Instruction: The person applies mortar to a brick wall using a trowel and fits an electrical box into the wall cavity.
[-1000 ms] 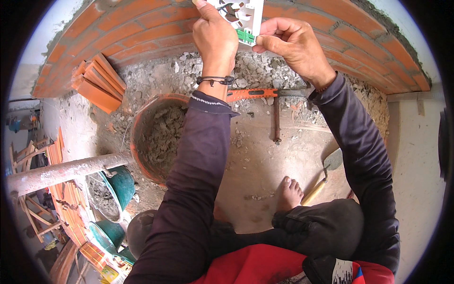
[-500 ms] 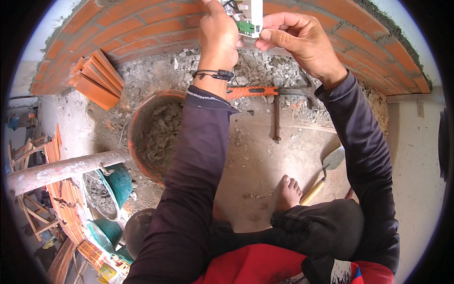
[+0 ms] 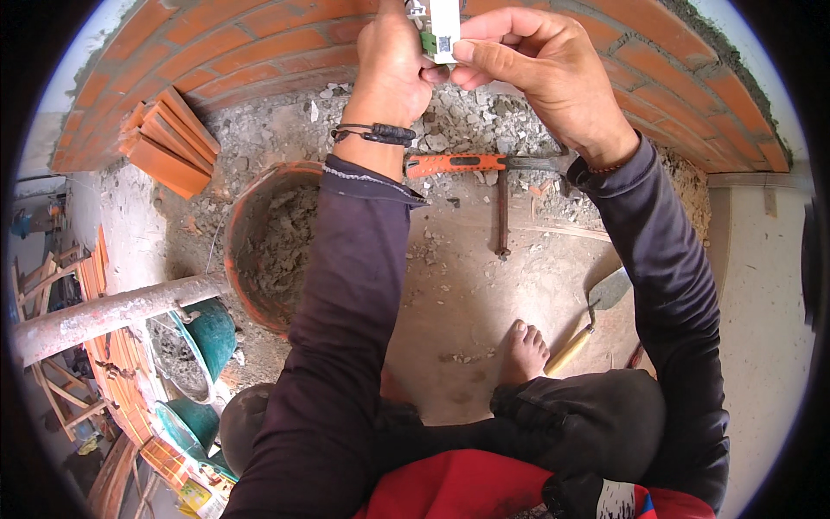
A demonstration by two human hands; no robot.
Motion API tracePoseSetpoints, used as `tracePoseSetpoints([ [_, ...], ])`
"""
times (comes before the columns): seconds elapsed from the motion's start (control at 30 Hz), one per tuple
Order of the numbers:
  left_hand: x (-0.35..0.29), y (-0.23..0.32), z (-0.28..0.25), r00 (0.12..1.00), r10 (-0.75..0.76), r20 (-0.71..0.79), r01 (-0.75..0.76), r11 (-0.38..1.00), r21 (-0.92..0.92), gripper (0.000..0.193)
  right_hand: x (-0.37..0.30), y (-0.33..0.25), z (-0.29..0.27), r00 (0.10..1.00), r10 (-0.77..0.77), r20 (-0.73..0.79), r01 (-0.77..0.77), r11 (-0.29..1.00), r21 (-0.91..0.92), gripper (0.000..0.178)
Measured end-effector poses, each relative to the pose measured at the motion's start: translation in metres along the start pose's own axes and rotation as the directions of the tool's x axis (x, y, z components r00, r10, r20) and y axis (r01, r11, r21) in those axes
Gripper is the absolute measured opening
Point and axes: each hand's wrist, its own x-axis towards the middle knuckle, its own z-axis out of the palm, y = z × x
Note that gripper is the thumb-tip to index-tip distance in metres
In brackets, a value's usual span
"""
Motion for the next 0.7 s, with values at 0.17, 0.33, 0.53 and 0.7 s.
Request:
tracePoseSetpoints([
  [0.17,-0.0028,-0.0005,-0.0014,0.997,-0.007,0.077,0.012,0.999,-0.053,0.054,0.0002,0.0017,0.0000,1.000,0.001,0.004,-0.001,1.000,-0.003,0.020],
  [0.33,-0.0052,-0.0018,0.0003,0.992,0.052,0.116,-0.044,0.996,-0.072,0.054,-0.0007,0.0018,-0.0002,1.000,0.003,0.008,-0.003,1.000,-0.003,0.020],
  [0.53,-0.0022,-0.0007,0.0003,0.995,0.024,0.102,-0.018,0.998,-0.058,0.050,-0.0012,0.0025,-0.0009,1.000,0.006,0.004,-0.005,1.000,-0.006,0.019],
  [0.7,0.0010,-0.0003,-0.0063,0.999,-0.016,0.038,0.016,1.000,-0.001,0.051,-0.0015,0.0034,-0.0010,1.000,0.007,-0.001,-0.007,1.000,-0.001,0.019],
])
